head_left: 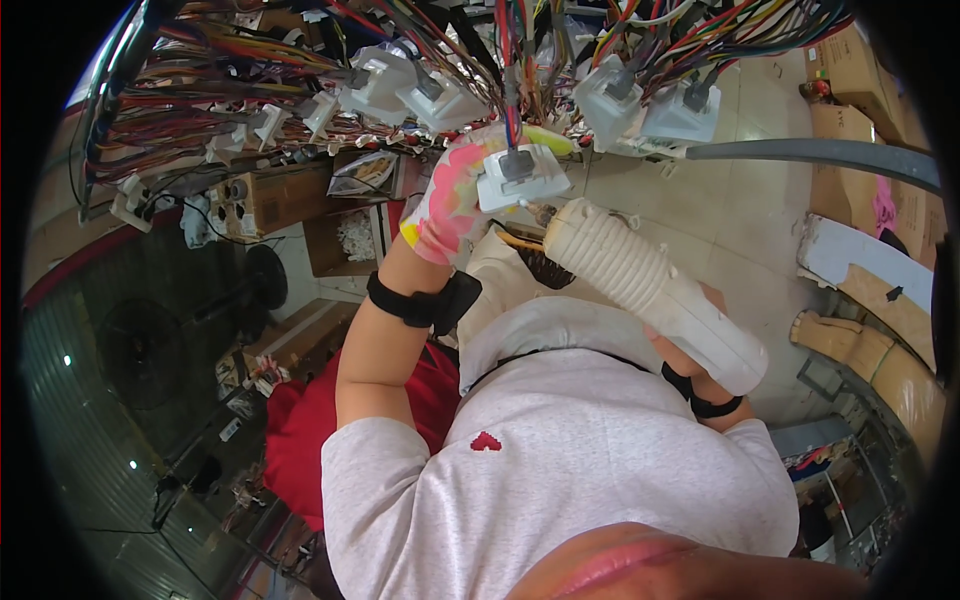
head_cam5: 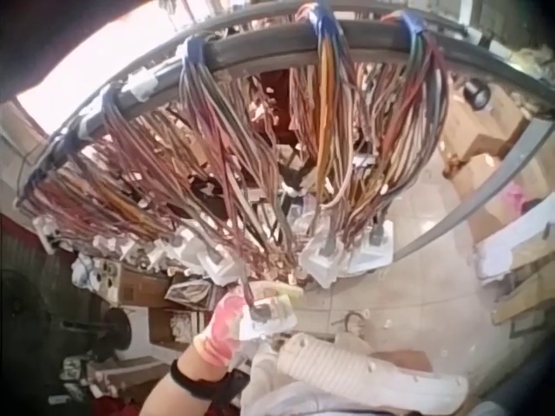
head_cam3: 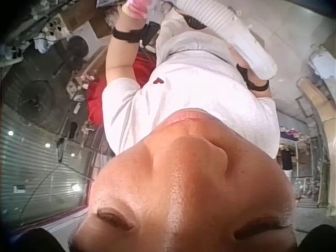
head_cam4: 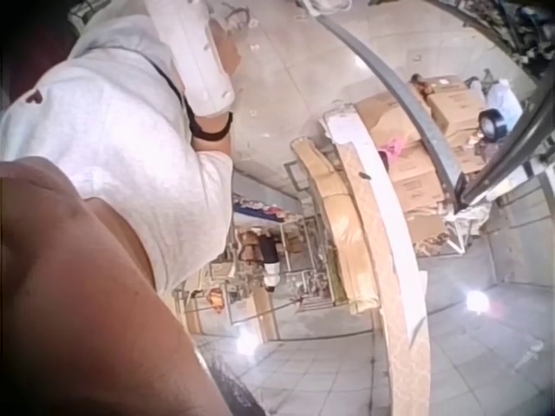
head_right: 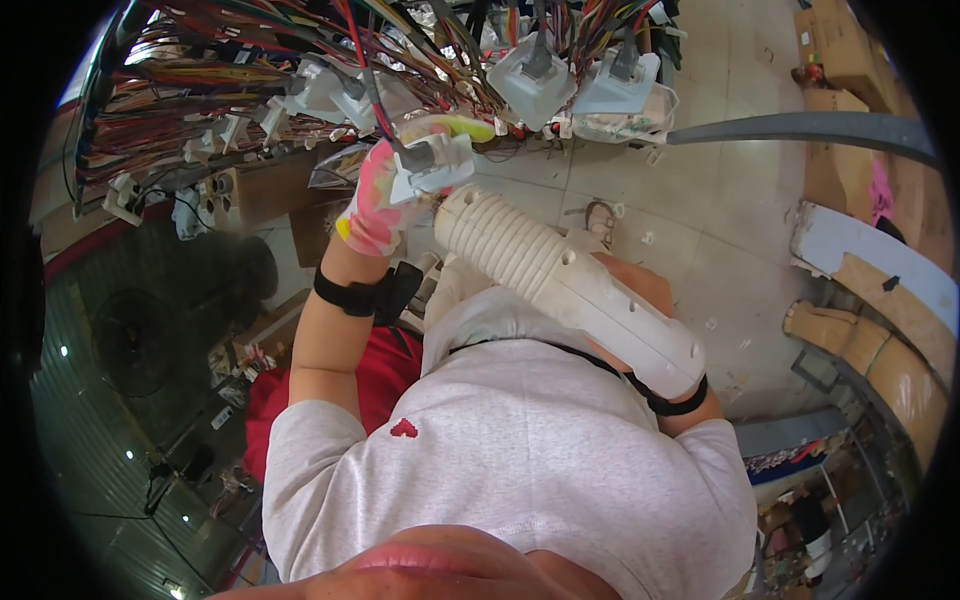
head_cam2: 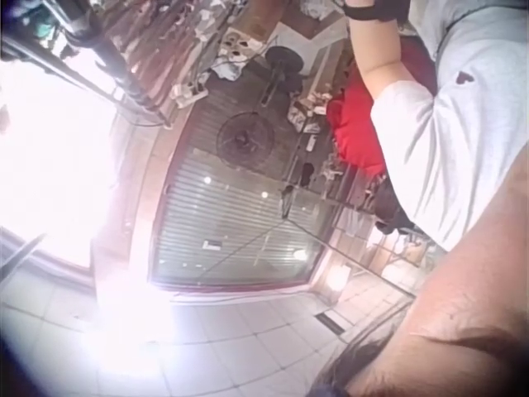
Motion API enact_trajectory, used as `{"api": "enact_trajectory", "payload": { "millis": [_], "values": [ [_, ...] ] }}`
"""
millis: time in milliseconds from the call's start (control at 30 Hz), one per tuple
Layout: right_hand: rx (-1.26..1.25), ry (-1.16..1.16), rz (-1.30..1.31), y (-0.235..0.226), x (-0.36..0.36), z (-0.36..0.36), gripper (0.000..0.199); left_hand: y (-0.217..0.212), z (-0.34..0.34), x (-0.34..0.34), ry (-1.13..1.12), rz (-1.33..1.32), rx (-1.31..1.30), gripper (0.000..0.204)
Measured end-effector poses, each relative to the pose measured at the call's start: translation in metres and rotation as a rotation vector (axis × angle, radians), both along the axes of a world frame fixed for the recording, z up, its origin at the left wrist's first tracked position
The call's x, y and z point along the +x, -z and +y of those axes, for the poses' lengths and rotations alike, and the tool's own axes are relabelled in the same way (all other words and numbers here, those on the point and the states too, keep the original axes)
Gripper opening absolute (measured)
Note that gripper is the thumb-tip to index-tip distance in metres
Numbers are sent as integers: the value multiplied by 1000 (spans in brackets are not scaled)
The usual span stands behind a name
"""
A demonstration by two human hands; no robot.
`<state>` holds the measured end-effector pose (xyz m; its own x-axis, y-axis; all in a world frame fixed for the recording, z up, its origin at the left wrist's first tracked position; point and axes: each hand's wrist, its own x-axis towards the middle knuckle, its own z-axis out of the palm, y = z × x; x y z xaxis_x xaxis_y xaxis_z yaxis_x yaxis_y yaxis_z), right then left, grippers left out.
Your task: The person uses a glue gun to apply glue to the wire entry points of several connectors mounted on a rack.
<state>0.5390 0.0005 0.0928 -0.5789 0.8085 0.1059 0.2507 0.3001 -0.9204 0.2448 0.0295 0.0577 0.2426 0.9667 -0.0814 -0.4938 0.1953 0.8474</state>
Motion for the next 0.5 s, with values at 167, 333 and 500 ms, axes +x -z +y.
{"api": "enact_trajectory", "payload": {
  "millis": [167, 333, 500],
  "values": [
    [65, -31, -67, 0, 1, -6, 21, 20, -8, -3, -219, -31, -244, 38],
    [-115, 22, -116, 1, 3, -12, 25, -9, -11, 8, -323, -13, -236, 40],
    [-146, -3, -83, 5, 4, -14, 26, -17, -14, 12, -364, 42, -263, 40]
  ]
}}
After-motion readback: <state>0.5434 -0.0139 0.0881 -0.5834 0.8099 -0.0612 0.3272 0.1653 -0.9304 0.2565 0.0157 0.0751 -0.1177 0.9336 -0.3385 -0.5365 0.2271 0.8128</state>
